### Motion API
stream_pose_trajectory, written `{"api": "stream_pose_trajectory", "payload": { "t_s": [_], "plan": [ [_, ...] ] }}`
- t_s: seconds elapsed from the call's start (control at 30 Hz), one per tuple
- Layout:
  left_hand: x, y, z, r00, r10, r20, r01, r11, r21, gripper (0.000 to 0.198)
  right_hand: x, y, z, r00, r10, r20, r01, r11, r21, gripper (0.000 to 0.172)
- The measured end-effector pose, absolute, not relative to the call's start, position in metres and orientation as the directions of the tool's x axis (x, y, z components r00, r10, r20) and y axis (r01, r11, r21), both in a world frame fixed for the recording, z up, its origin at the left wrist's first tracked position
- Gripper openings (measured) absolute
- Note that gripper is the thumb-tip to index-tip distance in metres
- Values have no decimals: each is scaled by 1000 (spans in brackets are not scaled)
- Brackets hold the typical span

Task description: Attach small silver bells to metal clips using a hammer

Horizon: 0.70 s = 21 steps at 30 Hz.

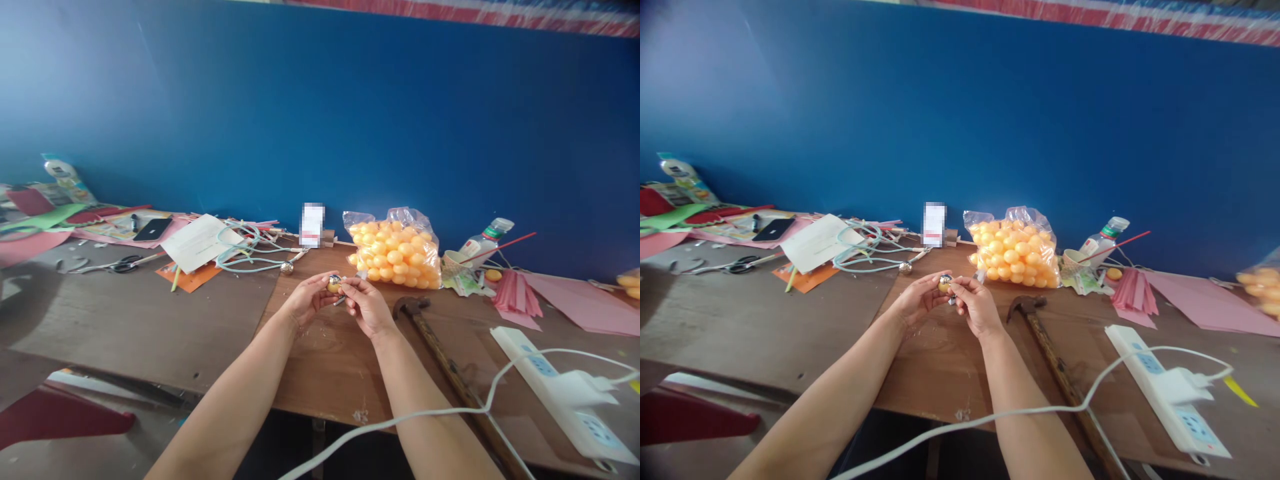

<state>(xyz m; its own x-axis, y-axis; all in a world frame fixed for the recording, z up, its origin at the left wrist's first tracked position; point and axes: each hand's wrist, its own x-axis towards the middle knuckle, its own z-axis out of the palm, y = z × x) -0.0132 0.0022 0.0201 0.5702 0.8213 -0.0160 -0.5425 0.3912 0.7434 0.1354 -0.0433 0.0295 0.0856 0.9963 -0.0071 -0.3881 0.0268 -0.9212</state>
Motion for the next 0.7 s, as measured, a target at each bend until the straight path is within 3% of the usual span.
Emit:
{"api": "stream_pose_trajectory", "payload": {
  "t_s": [0.7],
  "plan": [
    [-13,0,23,556,831,-17,-560,390,731,29,136,-41,26,115,992,41,-354,80,-932,26]
  ]
}}
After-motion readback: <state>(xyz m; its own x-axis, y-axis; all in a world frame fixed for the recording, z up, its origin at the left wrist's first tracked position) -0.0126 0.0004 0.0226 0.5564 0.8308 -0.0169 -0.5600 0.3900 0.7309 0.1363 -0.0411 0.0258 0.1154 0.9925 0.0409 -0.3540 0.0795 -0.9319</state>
